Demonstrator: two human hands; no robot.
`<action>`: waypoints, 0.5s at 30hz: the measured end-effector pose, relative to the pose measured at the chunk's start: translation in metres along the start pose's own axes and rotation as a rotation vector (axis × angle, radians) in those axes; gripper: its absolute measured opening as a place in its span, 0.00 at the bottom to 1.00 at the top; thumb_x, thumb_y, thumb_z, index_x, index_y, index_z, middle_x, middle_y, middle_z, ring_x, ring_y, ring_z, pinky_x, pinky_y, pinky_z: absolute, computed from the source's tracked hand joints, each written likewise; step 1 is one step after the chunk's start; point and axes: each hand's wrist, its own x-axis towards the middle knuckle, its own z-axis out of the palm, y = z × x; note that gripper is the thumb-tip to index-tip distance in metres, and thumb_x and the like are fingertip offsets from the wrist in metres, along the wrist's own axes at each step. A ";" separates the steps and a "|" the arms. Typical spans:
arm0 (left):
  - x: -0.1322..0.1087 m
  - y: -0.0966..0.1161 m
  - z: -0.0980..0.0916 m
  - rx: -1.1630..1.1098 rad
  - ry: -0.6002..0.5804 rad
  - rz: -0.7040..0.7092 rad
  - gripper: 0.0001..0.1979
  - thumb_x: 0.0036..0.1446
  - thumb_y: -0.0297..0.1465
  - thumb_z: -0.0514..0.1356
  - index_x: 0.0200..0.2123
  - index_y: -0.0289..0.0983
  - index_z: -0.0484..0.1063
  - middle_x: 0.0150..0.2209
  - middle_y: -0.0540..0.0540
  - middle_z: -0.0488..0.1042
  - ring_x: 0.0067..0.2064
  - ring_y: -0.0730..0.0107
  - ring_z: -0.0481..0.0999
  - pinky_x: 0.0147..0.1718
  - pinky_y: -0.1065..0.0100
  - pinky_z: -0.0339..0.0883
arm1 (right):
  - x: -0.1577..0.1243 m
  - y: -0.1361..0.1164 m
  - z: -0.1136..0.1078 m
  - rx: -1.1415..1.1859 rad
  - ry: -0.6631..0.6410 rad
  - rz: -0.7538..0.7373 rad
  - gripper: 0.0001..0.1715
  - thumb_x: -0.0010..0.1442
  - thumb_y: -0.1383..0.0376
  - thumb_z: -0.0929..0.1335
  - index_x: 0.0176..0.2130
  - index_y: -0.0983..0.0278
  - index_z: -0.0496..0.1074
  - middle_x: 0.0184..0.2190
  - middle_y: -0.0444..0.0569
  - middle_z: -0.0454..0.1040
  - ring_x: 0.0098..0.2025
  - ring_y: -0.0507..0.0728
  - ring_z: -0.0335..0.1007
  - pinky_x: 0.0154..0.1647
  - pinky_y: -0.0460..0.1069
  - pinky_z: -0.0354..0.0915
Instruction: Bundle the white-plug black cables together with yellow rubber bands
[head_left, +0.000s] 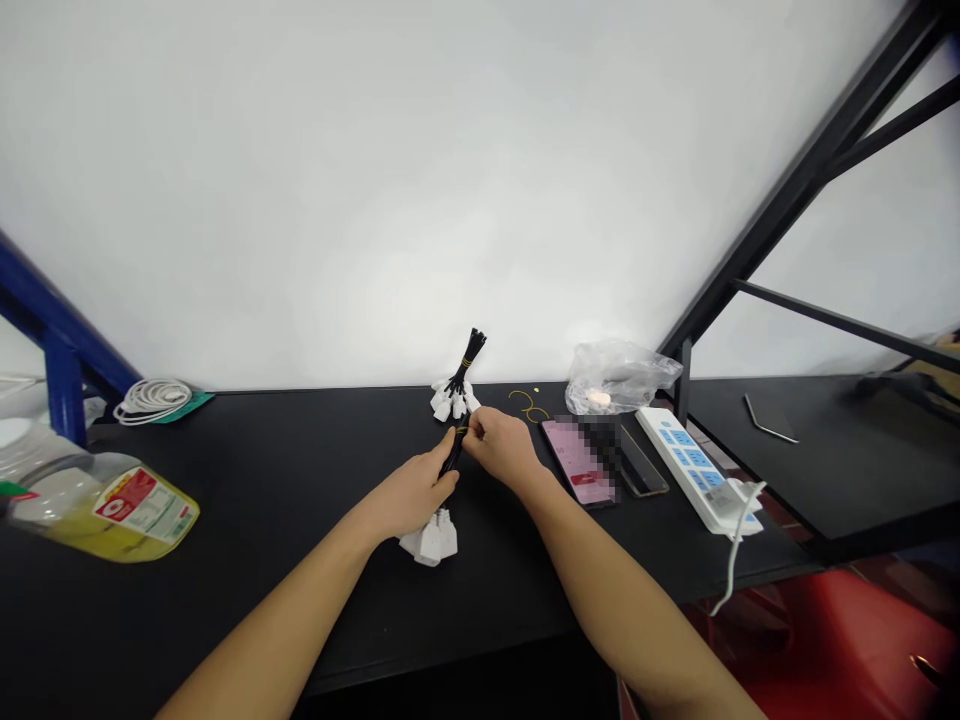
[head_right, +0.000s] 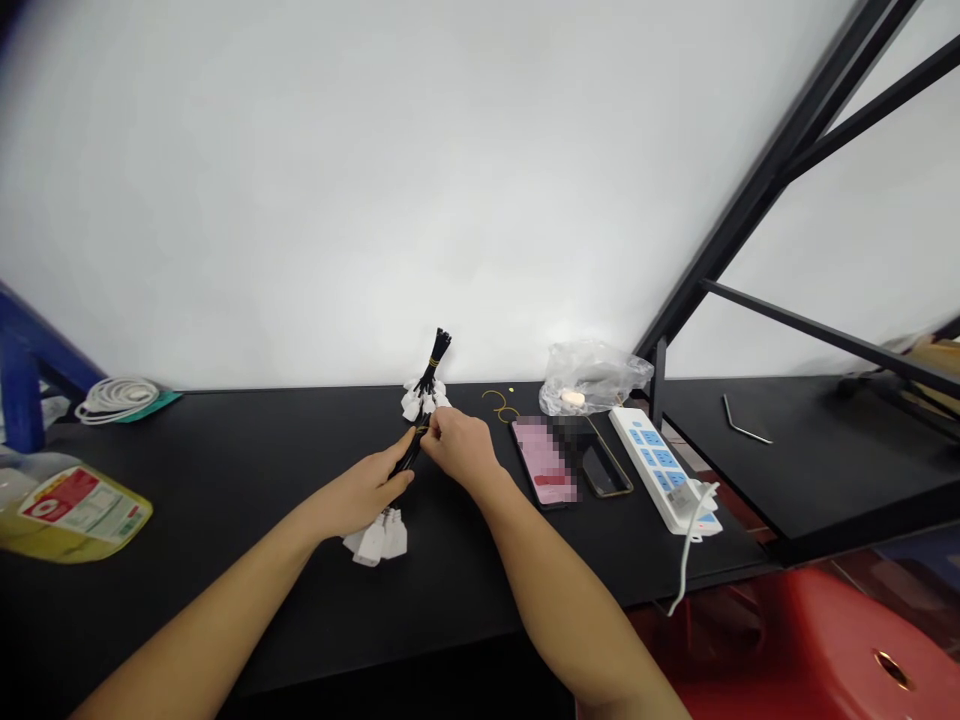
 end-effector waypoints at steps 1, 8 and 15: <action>0.000 0.000 0.000 -0.026 0.000 0.009 0.37 0.62 0.39 0.52 0.72 0.35 0.49 0.49 0.39 0.78 0.43 0.57 0.77 0.44 0.63 0.64 | 0.000 0.001 0.000 0.028 0.003 -0.003 0.04 0.57 0.68 0.67 0.30 0.63 0.71 0.30 0.45 0.76 0.31 0.52 0.67 0.31 0.46 0.52; -0.002 0.004 -0.004 -0.114 0.023 -0.011 0.37 0.61 0.38 0.53 0.71 0.37 0.50 0.42 0.42 0.79 0.35 0.60 0.75 0.36 0.66 0.63 | -0.004 0.011 -0.004 0.443 -0.055 -0.032 0.04 0.58 0.65 0.69 0.33 0.63 0.76 0.27 0.43 0.76 0.28 0.51 0.68 0.31 0.44 0.59; -0.004 0.008 -0.004 -0.001 0.001 -0.036 0.38 0.62 0.38 0.51 0.72 0.33 0.47 0.30 0.47 0.75 0.28 0.62 0.71 0.29 0.67 0.58 | -0.002 0.012 -0.007 0.412 -0.149 -0.013 0.07 0.62 0.65 0.69 0.33 0.61 0.78 0.27 0.43 0.77 0.29 0.51 0.69 0.31 0.45 0.58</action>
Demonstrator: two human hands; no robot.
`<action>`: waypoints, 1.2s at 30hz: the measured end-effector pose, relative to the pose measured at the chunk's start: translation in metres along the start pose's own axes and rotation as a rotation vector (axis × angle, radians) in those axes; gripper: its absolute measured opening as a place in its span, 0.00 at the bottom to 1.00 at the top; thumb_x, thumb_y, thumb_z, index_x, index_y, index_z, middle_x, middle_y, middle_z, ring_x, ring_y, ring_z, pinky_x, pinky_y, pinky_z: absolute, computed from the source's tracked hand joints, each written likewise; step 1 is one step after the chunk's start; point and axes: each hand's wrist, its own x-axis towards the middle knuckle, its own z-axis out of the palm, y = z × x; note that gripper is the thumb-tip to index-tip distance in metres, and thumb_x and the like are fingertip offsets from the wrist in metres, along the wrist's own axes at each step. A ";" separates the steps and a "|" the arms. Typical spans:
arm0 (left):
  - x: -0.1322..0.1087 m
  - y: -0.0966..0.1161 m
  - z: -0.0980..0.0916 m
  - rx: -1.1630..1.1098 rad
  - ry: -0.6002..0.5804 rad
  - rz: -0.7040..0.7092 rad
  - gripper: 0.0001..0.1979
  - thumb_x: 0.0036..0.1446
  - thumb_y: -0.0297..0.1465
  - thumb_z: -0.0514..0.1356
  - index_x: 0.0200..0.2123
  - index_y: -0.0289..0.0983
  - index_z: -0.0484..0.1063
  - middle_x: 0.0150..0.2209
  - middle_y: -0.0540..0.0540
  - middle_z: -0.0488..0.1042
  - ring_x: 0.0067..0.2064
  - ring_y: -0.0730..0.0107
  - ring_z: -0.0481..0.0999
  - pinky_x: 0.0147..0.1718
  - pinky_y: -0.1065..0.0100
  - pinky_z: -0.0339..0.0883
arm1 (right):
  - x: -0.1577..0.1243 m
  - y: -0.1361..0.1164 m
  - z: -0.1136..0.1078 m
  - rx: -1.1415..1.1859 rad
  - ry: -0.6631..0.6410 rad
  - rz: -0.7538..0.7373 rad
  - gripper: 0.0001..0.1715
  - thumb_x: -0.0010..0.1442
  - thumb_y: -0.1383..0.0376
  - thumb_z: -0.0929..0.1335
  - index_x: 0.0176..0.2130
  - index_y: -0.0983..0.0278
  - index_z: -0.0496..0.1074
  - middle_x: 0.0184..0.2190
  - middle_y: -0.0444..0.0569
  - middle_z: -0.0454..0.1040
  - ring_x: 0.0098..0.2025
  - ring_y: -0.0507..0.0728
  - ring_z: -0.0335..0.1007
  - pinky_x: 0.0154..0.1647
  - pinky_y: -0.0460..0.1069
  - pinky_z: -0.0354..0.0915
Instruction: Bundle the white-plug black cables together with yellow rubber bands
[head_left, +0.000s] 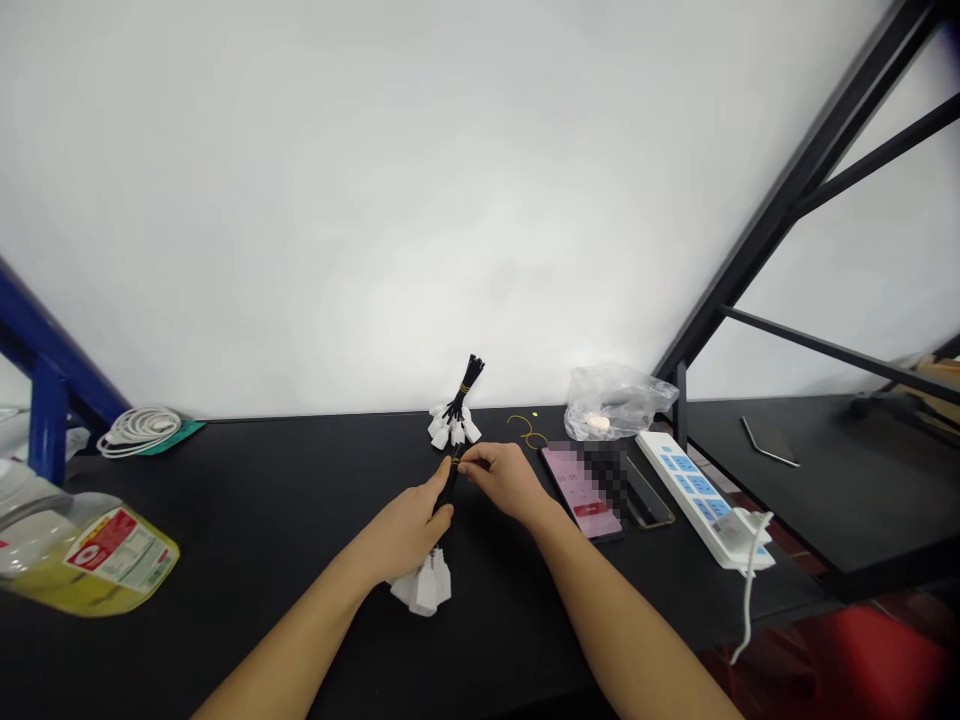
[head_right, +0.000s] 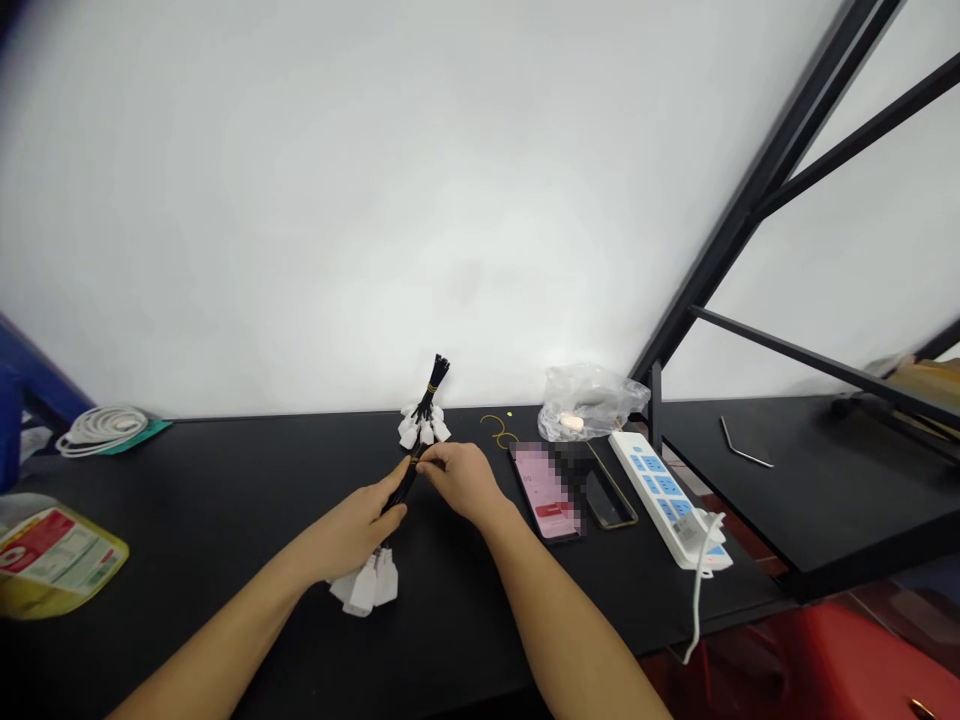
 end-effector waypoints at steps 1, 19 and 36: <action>0.000 0.000 0.000 -0.002 -0.006 0.002 0.38 0.62 0.38 0.52 0.72 0.32 0.47 0.28 0.48 0.74 0.27 0.62 0.71 0.29 0.67 0.57 | 0.000 -0.001 0.000 -0.038 -0.013 -0.007 0.08 0.62 0.65 0.68 0.33 0.62 0.78 0.27 0.44 0.77 0.29 0.51 0.69 0.32 0.45 0.58; -0.008 -0.009 -0.042 -0.273 -0.191 0.159 0.32 0.61 0.37 0.54 0.67 0.38 0.59 0.38 0.47 0.79 0.35 0.64 0.75 0.36 0.66 0.69 | 0.014 0.024 -0.009 -0.354 0.102 0.260 0.05 0.61 0.66 0.64 0.32 0.63 0.68 0.28 0.45 0.73 0.29 0.52 0.63 0.29 0.47 0.46; 0.060 -0.096 -0.101 0.611 0.171 -0.449 0.37 0.59 0.33 0.52 0.69 0.24 0.49 0.55 0.21 0.73 0.53 0.40 0.77 0.46 0.54 0.67 | 0.001 0.000 0.021 -0.387 -0.206 0.058 0.02 0.52 0.67 0.69 0.29 0.62 0.74 0.28 0.45 0.76 0.31 0.53 0.67 0.30 0.46 0.50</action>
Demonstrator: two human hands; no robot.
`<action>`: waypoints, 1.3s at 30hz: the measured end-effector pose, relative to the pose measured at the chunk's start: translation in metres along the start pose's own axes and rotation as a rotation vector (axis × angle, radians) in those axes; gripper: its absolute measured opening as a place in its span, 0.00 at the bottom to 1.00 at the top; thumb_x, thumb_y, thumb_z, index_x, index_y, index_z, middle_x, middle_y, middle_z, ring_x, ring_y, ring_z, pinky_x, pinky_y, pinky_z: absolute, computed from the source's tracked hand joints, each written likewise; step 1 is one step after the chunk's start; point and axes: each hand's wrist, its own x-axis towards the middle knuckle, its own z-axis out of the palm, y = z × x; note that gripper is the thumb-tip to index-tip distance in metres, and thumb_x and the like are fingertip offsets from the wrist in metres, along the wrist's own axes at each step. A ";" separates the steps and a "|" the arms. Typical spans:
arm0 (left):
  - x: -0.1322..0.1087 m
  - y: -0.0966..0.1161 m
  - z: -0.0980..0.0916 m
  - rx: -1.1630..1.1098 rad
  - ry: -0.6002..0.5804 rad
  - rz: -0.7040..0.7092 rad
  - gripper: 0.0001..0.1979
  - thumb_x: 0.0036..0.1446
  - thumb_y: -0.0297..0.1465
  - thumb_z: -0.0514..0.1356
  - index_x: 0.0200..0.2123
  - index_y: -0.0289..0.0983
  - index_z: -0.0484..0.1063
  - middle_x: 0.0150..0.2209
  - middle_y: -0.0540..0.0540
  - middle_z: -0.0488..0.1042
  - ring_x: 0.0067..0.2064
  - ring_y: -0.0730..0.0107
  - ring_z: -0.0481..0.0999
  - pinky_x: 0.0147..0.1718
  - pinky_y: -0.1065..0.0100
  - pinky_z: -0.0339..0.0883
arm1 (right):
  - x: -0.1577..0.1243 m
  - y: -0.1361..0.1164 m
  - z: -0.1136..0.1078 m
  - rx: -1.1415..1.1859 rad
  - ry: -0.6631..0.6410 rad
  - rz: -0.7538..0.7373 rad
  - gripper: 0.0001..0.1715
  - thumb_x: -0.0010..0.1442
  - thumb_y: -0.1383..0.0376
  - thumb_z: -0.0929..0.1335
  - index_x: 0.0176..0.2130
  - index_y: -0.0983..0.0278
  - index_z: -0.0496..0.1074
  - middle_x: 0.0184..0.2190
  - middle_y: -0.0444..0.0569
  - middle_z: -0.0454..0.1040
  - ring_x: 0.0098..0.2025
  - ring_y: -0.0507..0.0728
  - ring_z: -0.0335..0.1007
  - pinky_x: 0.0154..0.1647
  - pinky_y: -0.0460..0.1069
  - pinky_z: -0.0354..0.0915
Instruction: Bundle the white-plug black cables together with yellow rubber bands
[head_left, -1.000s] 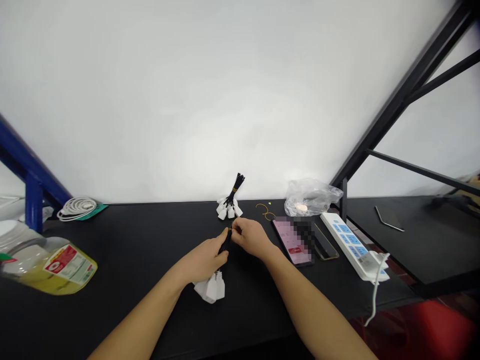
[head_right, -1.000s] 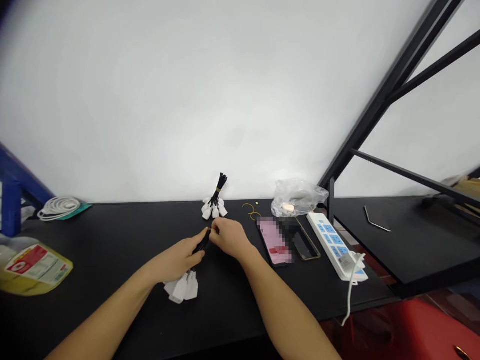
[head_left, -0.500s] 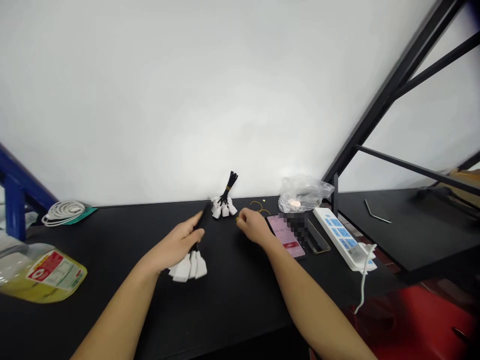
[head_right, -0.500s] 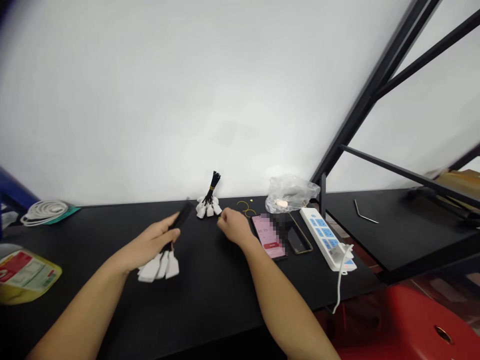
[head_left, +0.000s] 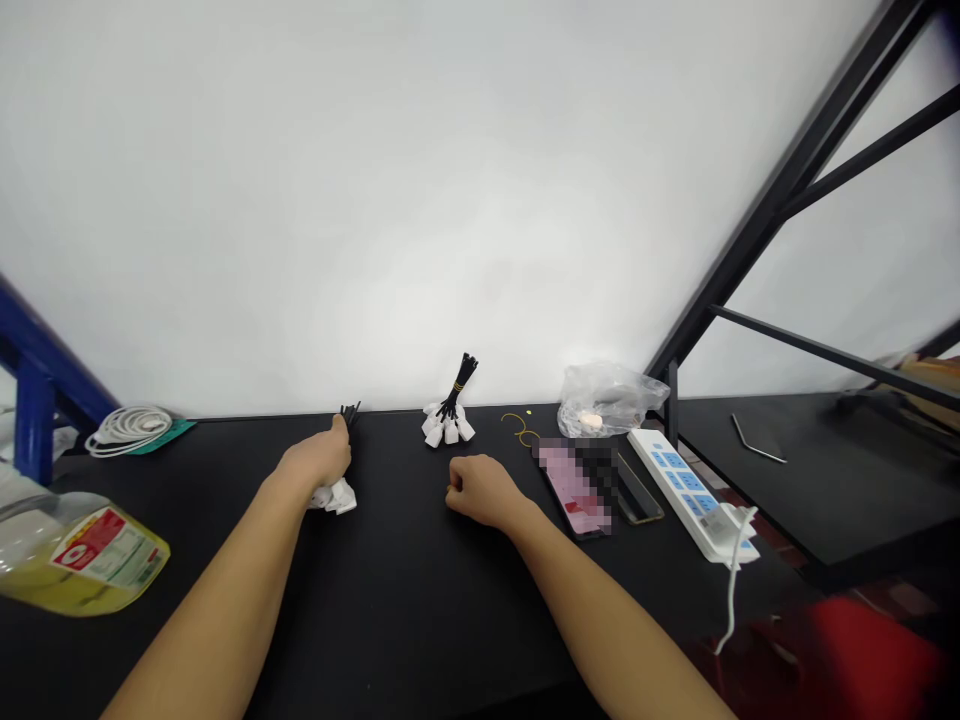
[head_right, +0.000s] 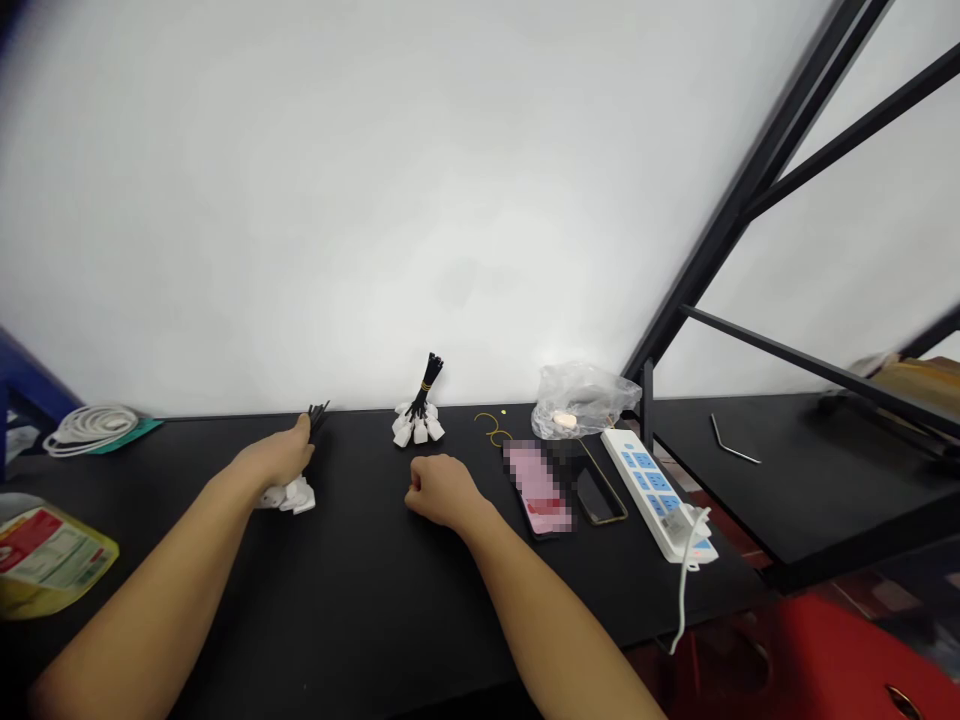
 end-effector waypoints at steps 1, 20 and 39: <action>0.006 -0.001 0.001 0.009 -0.013 0.017 0.36 0.58 0.32 0.53 0.68 0.25 0.53 0.55 0.22 0.73 0.54 0.41 0.76 0.46 0.55 0.68 | 0.000 0.000 0.000 -0.003 -0.004 0.002 0.02 0.52 0.68 0.69 0.29 0.62 0.74 0.28 0.45 0.76 0.30 0.53 0.67 0.29 0.46 0.50; 0.024 0.145 0.015 -0.733 0.231 0.421 0.28 0.58 0.38 0.62 0.59 0.33 0.64 0.61 0.30 0.69 0.63 0.49 0.67 0.57 0.59 0.59 | -0.004 0.015 -0.009 0.059 0.011 0.017 0.03 0.55 0.66 0.69 0.32 0.62 0.75 0.30 0.43 0.77 0.32 0.52 0.69 0.31 0.45 0.54; -0.071 0.098 0.039 -1.562 -0.467 0.174 0.25 0.52 0.27 0.60 0.54 0.35 0.64 0.33 0.45 0.77 0.31 0.64 0.78 0.31 0.65 0.70 | -0.002 0.047 -0.027 -0.034 0.008 0.176 0.03 0.60 0.66 0.68 0.35 0.62 0.74 0.35 0.47 0.78 0.34 0.53 0.71 0.32 0.46 0.53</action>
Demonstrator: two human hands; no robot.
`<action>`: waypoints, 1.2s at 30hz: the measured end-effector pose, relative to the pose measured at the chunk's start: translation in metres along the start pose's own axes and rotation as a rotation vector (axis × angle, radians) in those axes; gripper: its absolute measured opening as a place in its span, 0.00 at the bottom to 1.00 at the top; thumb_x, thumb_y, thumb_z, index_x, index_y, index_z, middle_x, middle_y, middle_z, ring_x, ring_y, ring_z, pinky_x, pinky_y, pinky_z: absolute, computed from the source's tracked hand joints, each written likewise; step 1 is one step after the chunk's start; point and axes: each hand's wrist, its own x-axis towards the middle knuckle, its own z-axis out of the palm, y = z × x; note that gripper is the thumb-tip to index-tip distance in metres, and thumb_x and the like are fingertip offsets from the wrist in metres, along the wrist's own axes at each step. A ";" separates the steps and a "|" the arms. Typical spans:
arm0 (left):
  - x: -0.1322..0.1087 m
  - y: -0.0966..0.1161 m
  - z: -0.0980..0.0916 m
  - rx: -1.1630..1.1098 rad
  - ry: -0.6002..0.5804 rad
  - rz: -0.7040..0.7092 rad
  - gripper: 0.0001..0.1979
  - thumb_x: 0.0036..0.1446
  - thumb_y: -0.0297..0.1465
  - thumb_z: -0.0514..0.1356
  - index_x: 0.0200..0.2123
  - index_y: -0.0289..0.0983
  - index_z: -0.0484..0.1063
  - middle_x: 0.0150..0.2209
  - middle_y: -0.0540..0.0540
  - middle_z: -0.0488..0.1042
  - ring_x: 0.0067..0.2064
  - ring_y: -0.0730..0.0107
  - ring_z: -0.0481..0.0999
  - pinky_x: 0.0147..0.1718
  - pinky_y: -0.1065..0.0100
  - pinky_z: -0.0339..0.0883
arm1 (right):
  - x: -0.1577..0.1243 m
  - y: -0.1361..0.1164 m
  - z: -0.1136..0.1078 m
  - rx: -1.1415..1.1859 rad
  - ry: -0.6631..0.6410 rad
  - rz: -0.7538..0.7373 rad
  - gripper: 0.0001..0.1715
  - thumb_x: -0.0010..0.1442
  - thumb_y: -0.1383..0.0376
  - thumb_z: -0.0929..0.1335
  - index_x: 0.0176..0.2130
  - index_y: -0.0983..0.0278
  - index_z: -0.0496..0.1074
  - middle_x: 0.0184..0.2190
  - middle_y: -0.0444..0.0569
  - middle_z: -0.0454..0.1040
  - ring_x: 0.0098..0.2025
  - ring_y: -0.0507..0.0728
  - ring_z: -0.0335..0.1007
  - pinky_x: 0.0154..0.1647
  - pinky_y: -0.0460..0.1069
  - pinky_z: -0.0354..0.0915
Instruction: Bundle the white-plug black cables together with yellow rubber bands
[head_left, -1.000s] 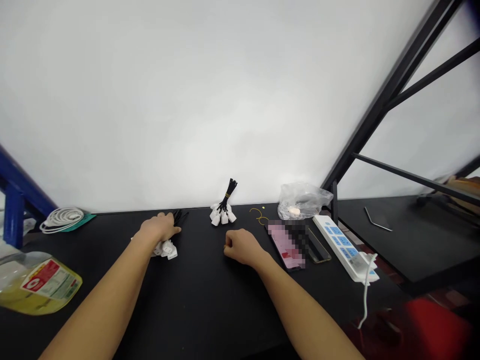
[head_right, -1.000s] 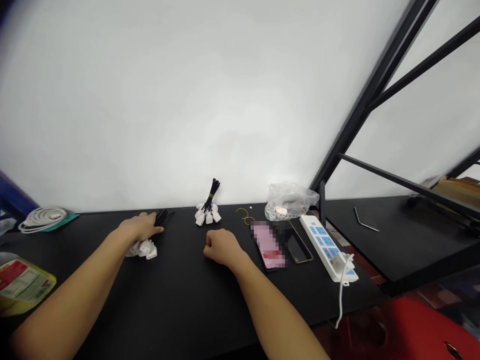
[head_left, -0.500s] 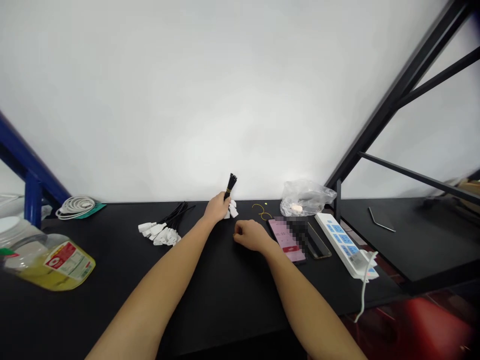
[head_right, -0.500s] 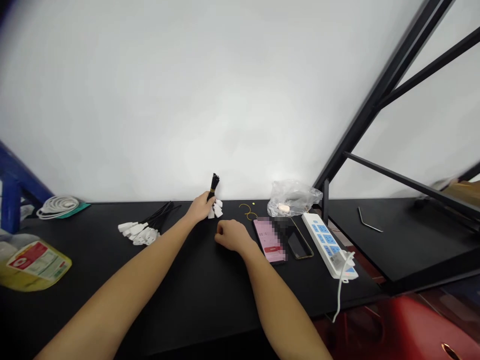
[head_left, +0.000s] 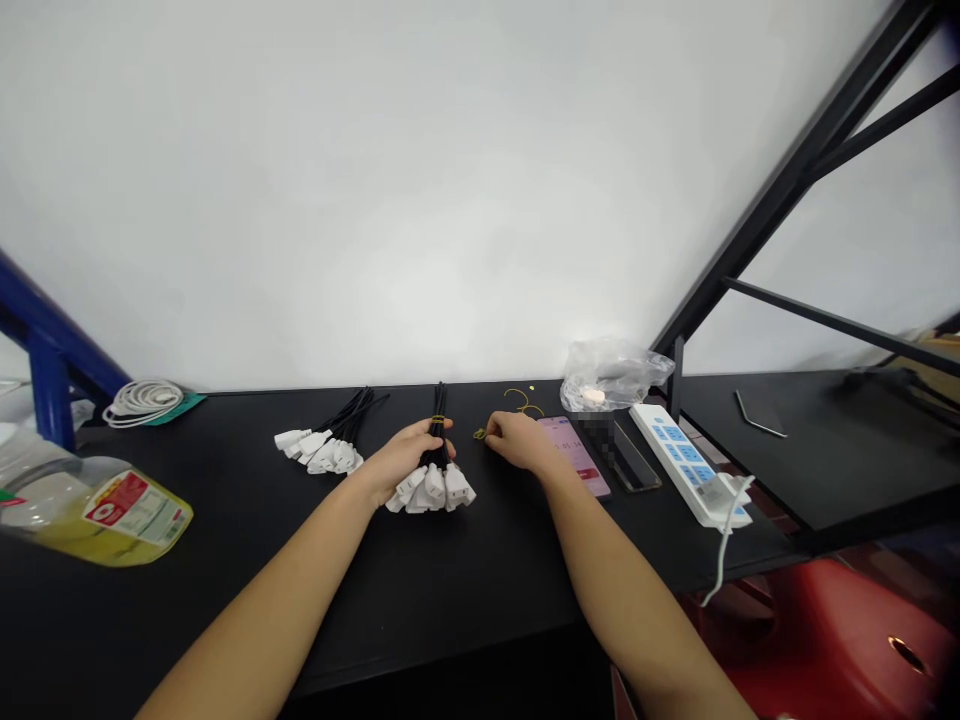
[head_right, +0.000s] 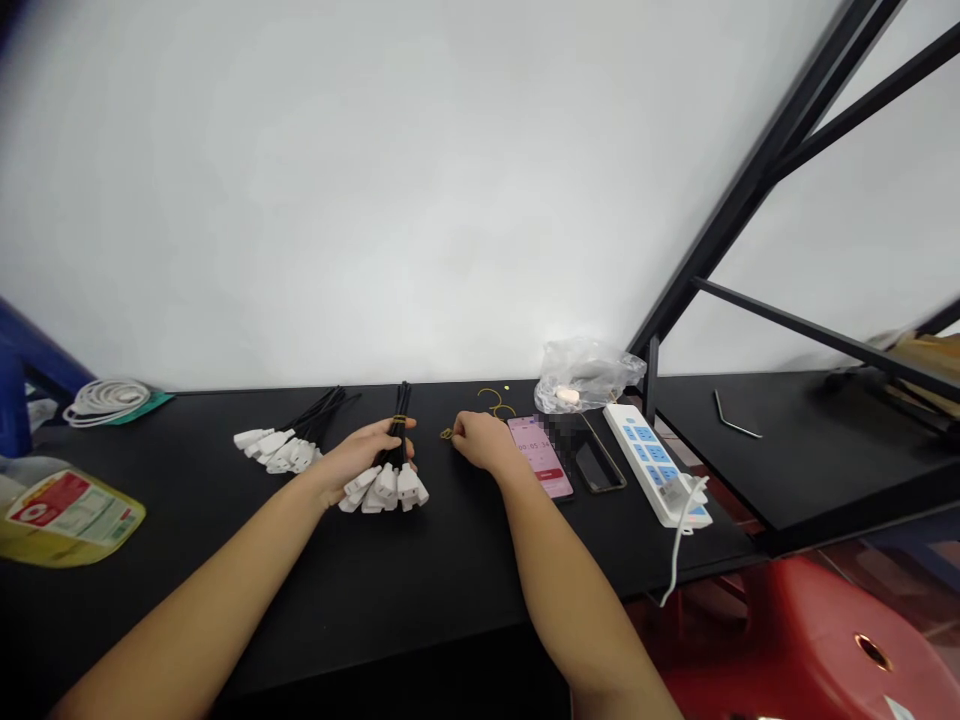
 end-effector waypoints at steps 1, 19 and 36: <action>0.000 0.000 0.002 0.004 -0.008 -0.012 0.24 0.52 0.27 0.60 0.53 0.35 0.64 0.36 0.44 0.78 0.32 0.65 0.78 0.31 0.65 0.70 | -0.001 0.000 -0.002 0.008 0.002 0.002 0.03 0.59 0.66 0.69 0.35 0.62 0.74 0.35 0.47 0.78 0.35 0.54 0.71 0.32 0.46 0.54; -0.015 0.005 0.020 0.395 -0.105 0.131 0.17 0.52 0.26 0.56 0.47 0.36 0.70 0.34 0.49 0.73 0.37 0.67 0.72 0.40 0.66 0.65 | -0.008 -0.033 0.009 0.252 0.207 -0.323 0.09 0.62 0.67 0.69 0.39 0.60 0.81 0.35 0.46 0.81 0.37 0.53 0.75 0.39 0.46 0.62; -0.023 0.006 0.015 0.325 -0.302 -0.070 0.35 0.51 0.25 0.57 0.64 0.41 0.59 0.30 0.53 0.72 0.28 0.72 0.69 0.29 0.71 0.62 | 0.000 -0.027 0.017 0.331 0.436 -0.304 0.04 0.49 0.70 0.67 0.24 0.63 0.69 0.22 0.41 0.69 0.25 0.50 0.63 0.28 0.44 0.54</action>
